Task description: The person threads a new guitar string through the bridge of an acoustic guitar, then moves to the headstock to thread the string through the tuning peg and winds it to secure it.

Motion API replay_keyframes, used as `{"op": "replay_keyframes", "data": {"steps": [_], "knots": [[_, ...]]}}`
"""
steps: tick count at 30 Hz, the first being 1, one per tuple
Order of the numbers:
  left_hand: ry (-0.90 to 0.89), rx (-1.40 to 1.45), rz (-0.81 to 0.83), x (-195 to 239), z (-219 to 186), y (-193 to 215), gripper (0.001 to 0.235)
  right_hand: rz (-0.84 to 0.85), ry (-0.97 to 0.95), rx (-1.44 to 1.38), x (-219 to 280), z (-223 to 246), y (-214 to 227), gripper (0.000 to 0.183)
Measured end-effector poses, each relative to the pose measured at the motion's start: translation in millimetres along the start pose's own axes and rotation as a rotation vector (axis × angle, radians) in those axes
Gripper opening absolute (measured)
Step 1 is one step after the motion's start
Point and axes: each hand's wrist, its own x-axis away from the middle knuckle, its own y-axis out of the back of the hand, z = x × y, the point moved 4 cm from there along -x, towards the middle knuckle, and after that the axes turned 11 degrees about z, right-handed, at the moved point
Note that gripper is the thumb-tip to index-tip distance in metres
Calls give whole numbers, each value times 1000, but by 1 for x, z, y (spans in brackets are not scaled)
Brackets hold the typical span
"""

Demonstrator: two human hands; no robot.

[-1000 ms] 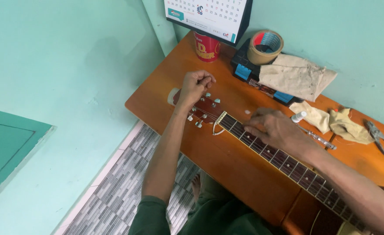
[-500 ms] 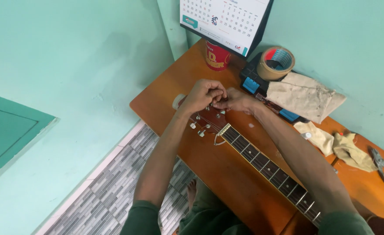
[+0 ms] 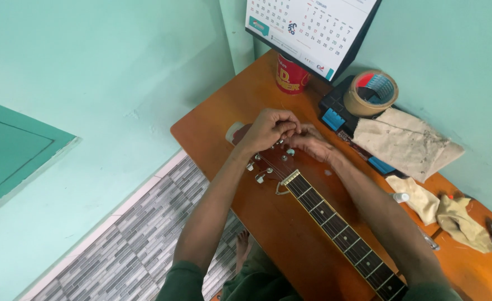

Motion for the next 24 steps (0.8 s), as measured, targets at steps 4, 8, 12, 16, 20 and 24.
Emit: {"op": "replay_keyframes", "data": {"steps": [4, 8, 12, 16, 20, 24], "knots": [[-28, 17, 20, -2, 9, -1, 16, -21, -113, 116, -8, -7, 3, 23], [-7, 72, 70, -9, -2, 6, 15, 102, 45, 77, -14, -17, 5, 16], [25, 203, 68, -9, 4, 8, 18, -18, 367, 254, -7, -30, 6, 21], [-9, 150, 47, -7, 6, 8, 16, -49, 305, 276, -5, -39, 15, 4], [11, 35, 51, -8, -19, 2, 17, -48, 45, 248, 6, -12, -8, 14], [79, -185, 116, -11, -21, 0, 15, -5, 95, 270, 1, 10, -11, 17]]}}
